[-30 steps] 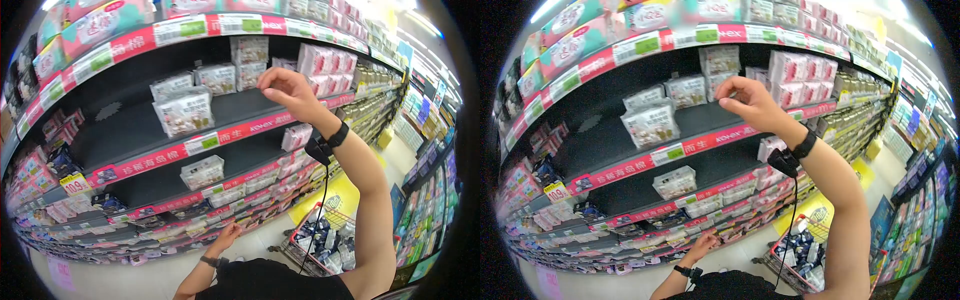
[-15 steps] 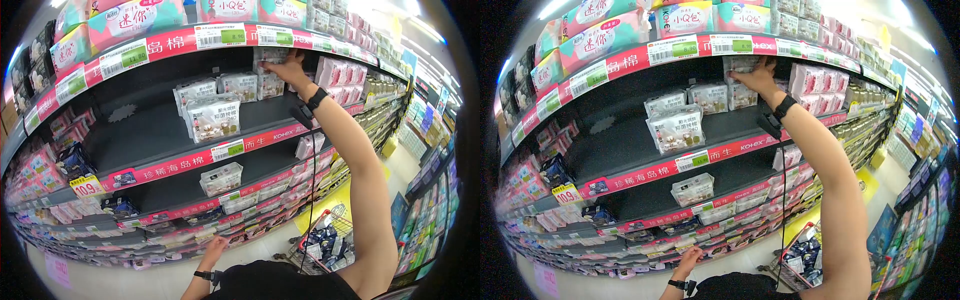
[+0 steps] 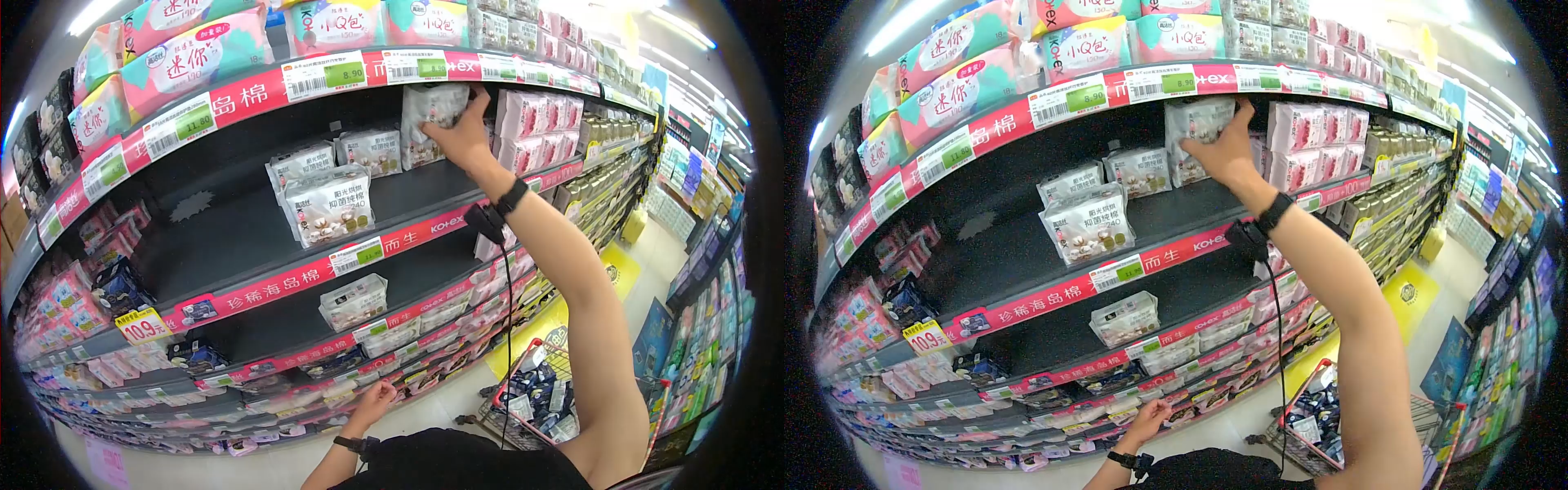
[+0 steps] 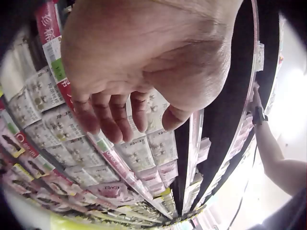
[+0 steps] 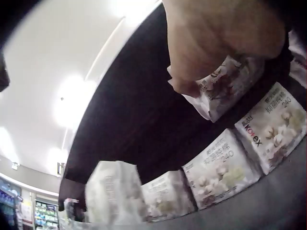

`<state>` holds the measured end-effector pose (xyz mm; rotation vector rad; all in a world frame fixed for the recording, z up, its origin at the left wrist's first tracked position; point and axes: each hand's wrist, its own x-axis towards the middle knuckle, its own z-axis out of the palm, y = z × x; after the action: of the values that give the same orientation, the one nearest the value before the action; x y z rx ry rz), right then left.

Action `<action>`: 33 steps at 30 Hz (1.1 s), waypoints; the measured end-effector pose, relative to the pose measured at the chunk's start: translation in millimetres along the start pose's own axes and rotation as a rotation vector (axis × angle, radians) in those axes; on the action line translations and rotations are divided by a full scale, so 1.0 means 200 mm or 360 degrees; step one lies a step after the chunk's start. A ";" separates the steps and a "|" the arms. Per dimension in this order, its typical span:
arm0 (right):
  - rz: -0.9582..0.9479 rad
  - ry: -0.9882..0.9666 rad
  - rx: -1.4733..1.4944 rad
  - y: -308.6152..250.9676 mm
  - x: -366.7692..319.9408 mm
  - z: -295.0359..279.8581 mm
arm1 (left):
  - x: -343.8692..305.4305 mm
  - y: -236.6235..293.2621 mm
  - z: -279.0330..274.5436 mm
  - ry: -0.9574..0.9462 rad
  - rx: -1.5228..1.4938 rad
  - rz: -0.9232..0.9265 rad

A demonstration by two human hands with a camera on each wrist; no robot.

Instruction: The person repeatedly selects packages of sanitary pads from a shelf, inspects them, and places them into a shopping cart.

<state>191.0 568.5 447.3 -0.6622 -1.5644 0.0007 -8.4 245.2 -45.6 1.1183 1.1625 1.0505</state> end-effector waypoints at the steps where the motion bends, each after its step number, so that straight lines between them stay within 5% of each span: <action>1: 0.0118 -0.0058 0.0208 -0.04 -0.07 -0.05 | 0.00 -0.01 0.01 -0.0039 0.0012 -0.0016; 5: 0.0601 -0.0234 0.0960 -0.26 -0.43 -0.33 | 0.00 0.03 0.07 -0.0111 -0.0041 -0.0021; 8: 0.0632 -0.0201 0.1272 -0.25 -0.94 -0.56 | 0.03 0.12 0.12 -0.0194 0.0041 -0.0012; 10: 0.1222 -0.0119 0.1487 -0.07 -1.38 -0.68 | 0.07 0.16 0.15 -0.0380 -0.0048 0.0070; 12: 0.1576 -0.0165 0.1434 -0.02 -1.76 -0.78 | 0.11 0.25 0.21 -0.0546 -0.0159 0.0160; 16: 0.1478 -0.0780 0.0496 -0.11 -2.38 -0.90 | 0.16 0.47 0.38 -0.0757 -0.0312 0.0198; 19: 0.1499 -0.1186 0.0249 -0.31 -2.44 -0.95 | 0.25 0.23 0.53 -0.0777 0.0242 0.0354; 23: 0.1356 -0.1262 0.0010 -0.25 -2.41 -1.09 | 0.36 0.35 0.73 -0.0705 0.0358 0.0382; 25: 0.1105 -0.0863 0.0035 -0.24 -2.34 -1.13 | 0.42 0.37 0.76 -0.0647 -0.0059 0.0094; 27: 0.1755 -0.0768 0.0428 -0.33 -2.22 -1.20 | 0.43 0.49 0.80 -0.0681 -0.0677 -0.0200; 28: 0.1644 -0.0678 0.0545 -0.32 -2.21 -1.21 | 0.44 0.48 0.79 -0.0691 -0.0772 -0.0251; 31: 0.1756 -0.0778 0.0734 -0.30 -2.28 -1.27 | 0.44 0.40 0.80 -0.0774 -0.0916 -0.0268; 33: 0.1558 -0.0959 0.0357 -0.30 -2.28 -1.34 | 0.42 0.31 0.79 -0.0845 -0.1116 -0.0580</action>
<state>392.2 229.9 88.8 -1.2569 -1.6022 1.1765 155.6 321.3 11.8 0.5397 0.4736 0.7170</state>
